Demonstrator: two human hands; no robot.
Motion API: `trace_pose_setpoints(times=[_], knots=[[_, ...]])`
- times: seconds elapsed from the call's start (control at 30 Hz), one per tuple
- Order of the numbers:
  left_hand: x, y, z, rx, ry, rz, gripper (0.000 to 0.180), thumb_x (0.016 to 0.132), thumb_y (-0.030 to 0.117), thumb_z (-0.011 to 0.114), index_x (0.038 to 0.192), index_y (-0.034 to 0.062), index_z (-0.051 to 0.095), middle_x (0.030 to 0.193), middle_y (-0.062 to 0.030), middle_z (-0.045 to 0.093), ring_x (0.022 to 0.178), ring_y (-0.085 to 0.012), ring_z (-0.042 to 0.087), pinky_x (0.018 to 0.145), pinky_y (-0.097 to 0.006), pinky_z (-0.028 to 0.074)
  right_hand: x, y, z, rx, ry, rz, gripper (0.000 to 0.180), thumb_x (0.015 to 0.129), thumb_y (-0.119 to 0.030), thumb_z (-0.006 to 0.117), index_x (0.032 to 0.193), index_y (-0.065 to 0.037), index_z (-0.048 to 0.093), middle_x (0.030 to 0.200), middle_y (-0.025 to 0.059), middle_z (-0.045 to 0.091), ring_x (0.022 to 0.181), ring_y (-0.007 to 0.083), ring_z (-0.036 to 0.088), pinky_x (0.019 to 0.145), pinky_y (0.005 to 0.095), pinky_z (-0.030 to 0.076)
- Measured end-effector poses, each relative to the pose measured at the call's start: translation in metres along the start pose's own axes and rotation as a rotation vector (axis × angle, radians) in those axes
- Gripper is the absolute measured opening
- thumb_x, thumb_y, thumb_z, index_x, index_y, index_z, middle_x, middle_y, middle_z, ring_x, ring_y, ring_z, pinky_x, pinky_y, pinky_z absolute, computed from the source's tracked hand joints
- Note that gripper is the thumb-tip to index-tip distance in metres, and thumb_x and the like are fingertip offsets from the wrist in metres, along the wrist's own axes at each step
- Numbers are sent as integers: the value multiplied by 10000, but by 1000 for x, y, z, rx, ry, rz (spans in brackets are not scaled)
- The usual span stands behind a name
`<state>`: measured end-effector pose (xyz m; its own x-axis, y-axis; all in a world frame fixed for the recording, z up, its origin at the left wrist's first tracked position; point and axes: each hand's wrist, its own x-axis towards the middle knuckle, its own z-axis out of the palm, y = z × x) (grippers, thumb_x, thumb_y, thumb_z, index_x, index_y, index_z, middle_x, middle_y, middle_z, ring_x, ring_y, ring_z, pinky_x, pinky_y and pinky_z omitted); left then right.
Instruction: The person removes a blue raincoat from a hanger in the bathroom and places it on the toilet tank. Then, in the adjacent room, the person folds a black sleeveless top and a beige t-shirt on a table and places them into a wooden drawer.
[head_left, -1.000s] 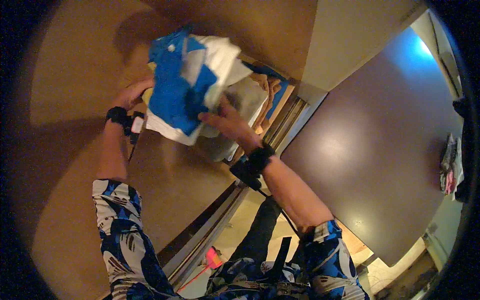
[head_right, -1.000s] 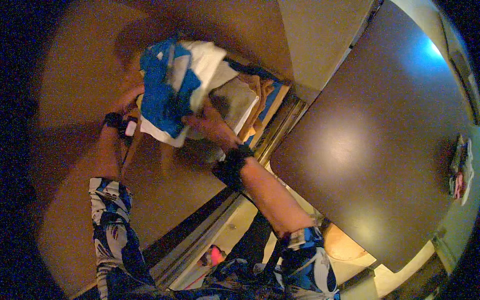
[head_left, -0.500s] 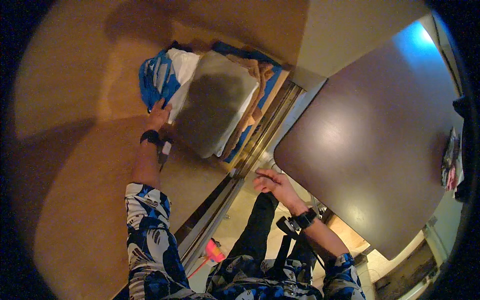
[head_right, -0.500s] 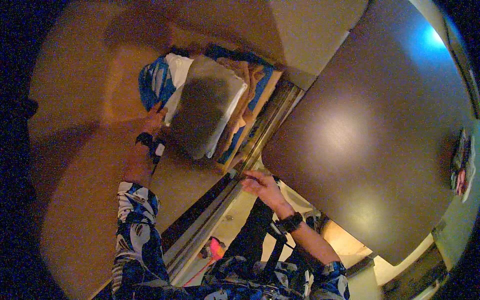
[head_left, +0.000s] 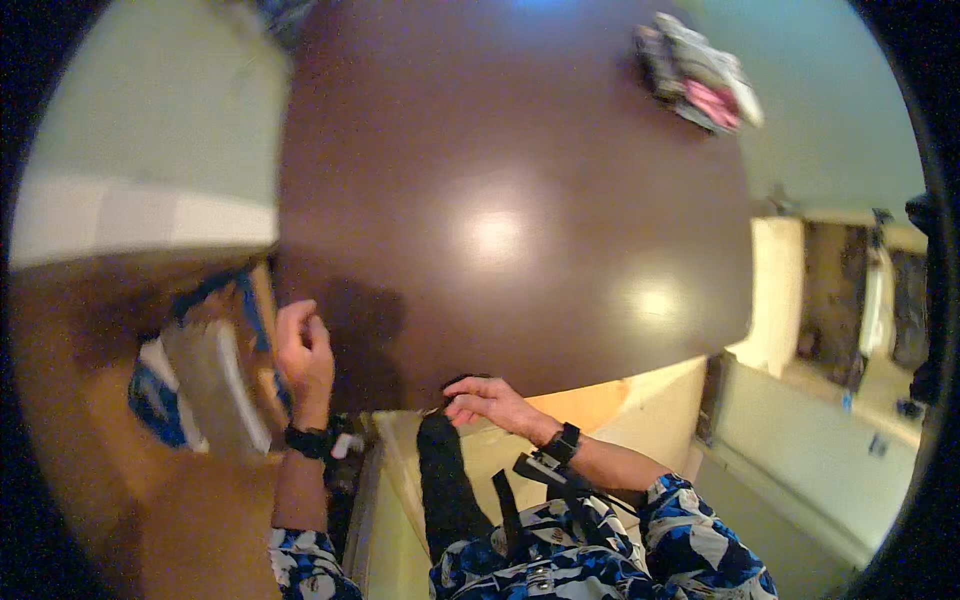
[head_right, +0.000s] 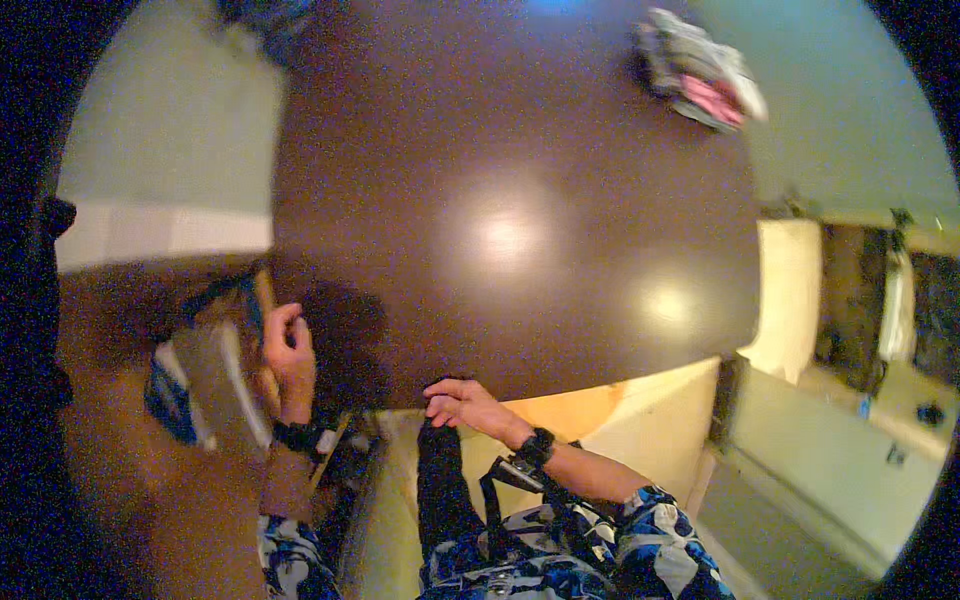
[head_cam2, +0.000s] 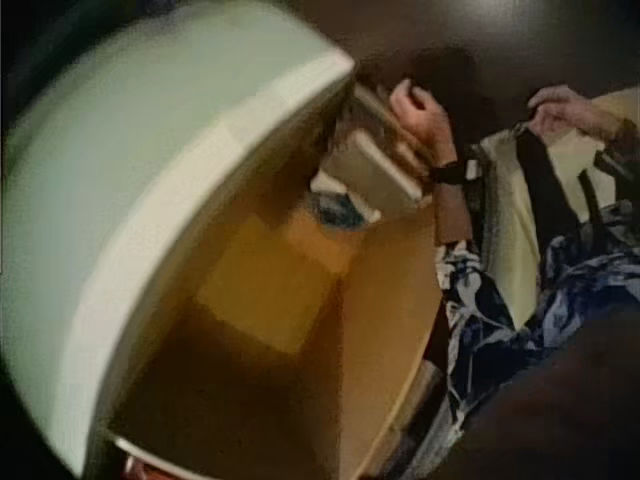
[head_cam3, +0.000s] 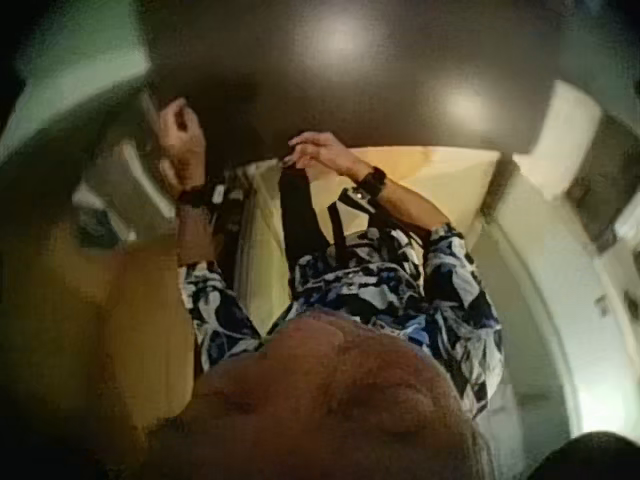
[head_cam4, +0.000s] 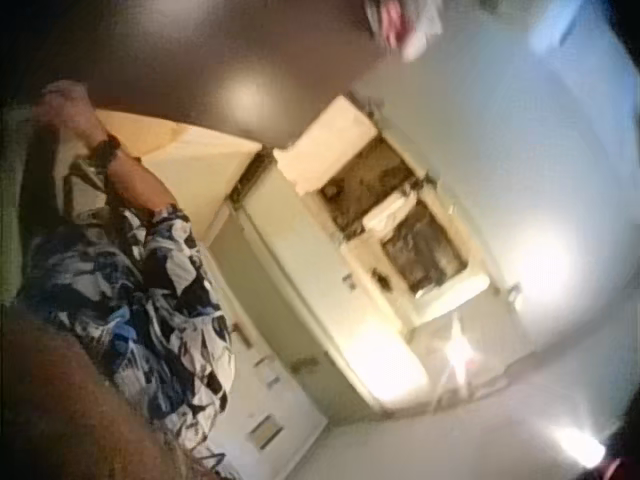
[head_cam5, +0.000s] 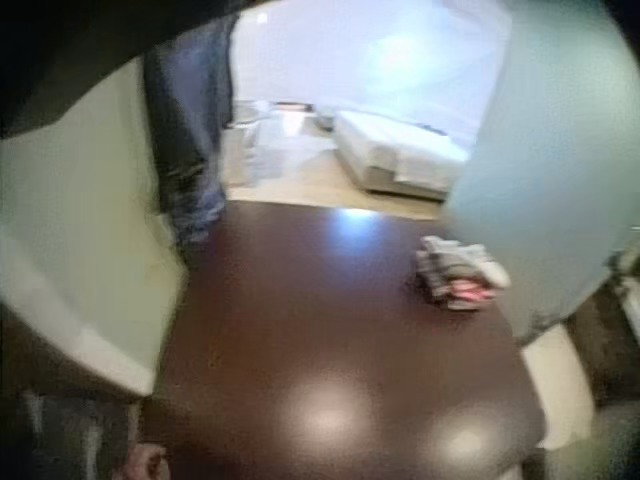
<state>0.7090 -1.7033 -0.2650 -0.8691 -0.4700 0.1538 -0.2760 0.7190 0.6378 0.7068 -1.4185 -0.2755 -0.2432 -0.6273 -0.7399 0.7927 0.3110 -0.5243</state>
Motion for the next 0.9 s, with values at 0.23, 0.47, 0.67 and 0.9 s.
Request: trace_pose_setpoints(times=[0.23,0.47,0.67,0.9], knots=[[-3,109,131,167,-245,213,482,768,141,621,1227,74,488,1333,-138,413,1274,-329,328,1046,-481,250,-40,-38,-93,261,363,-222,251,913,-145,511,1120,-5,528,925,117,636,770,156,632,678,255,509],[-9,157,181,469,-382,203,631,854,280,549,1401,118,280,1491,-131,163,1377,-329,119,1084,-541,109,-64,-99,-238,451,825,-517,252,899,-130,495,1121,-12,477,919,139,621,735,220,635,585,310,527],[-13,151,186,520,-378,223,606,848,240,526,1392,108,293,1491,-121,168,1377,-327,123,1074,-543,133,-50,-150,-326,566,867,-574,299,919,-165,454,1165,-4,402,999,186,591,814,274,630,671,379,552],[-18,155,181,548,-386,195,621,820,220,526,1387,102,299,1490,-118,178,1377,-330,126,1076,-536,133,-6,-209,-351,146,1020,-629,370,865,-139,527,1205,-34,421,950,186,612,817,272,641,648,368,545]])
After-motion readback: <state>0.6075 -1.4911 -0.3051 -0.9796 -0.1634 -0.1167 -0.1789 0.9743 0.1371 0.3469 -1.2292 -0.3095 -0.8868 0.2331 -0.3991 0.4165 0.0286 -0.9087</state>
